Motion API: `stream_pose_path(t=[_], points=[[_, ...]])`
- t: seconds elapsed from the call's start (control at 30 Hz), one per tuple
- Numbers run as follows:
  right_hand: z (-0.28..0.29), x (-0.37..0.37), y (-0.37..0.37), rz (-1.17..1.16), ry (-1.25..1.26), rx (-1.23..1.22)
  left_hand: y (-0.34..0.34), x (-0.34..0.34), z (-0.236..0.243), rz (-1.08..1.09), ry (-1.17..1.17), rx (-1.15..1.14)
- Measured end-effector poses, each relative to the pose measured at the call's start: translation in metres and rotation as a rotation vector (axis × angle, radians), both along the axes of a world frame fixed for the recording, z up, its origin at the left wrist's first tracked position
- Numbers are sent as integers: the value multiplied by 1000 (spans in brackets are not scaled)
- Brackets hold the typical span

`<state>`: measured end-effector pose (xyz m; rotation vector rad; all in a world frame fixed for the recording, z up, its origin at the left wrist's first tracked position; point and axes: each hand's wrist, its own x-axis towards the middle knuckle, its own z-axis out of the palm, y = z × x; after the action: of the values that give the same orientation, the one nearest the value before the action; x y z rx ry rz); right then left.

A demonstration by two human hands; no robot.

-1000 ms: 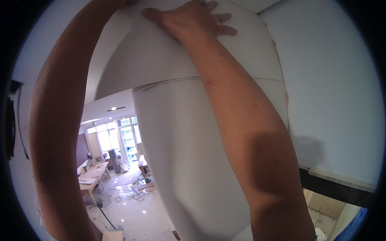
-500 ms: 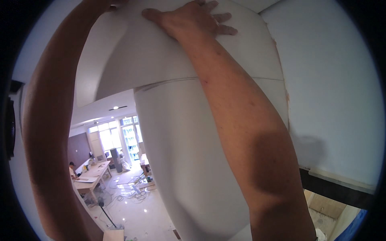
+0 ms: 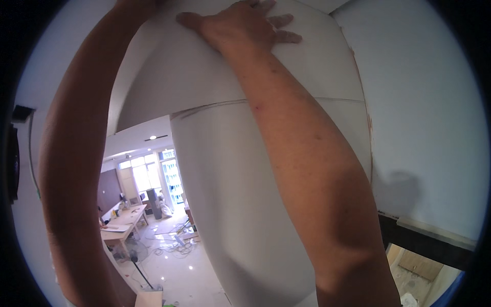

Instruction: The person aligns a laminate sheet against a curved structure, marks along its edge with a pencil, and removes the sheet by hand.

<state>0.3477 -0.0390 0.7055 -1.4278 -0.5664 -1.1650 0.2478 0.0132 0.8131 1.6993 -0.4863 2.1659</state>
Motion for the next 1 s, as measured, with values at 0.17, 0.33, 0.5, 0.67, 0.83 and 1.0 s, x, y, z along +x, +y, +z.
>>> stream_pose_path(t=[0.17,0.33,0.5,0.67,0.83,1.0], points=[[-2,-6,3,6,-24,-16,17,6,26,1117,-10,163],[-1,11,2,-19,5,-19,33,16,32,1587,-93,303],[6,10,12,-29,3,34,36,0,20,1671,-307,278],[4,3,14,-14,-18,49,43,-20,6,1361,-301,197],[2,-17,11,4,-1,31,52,-44,9,922,-175,166],[6,-27,11,9,64,-29,53,-65,2,472,-93,9]])
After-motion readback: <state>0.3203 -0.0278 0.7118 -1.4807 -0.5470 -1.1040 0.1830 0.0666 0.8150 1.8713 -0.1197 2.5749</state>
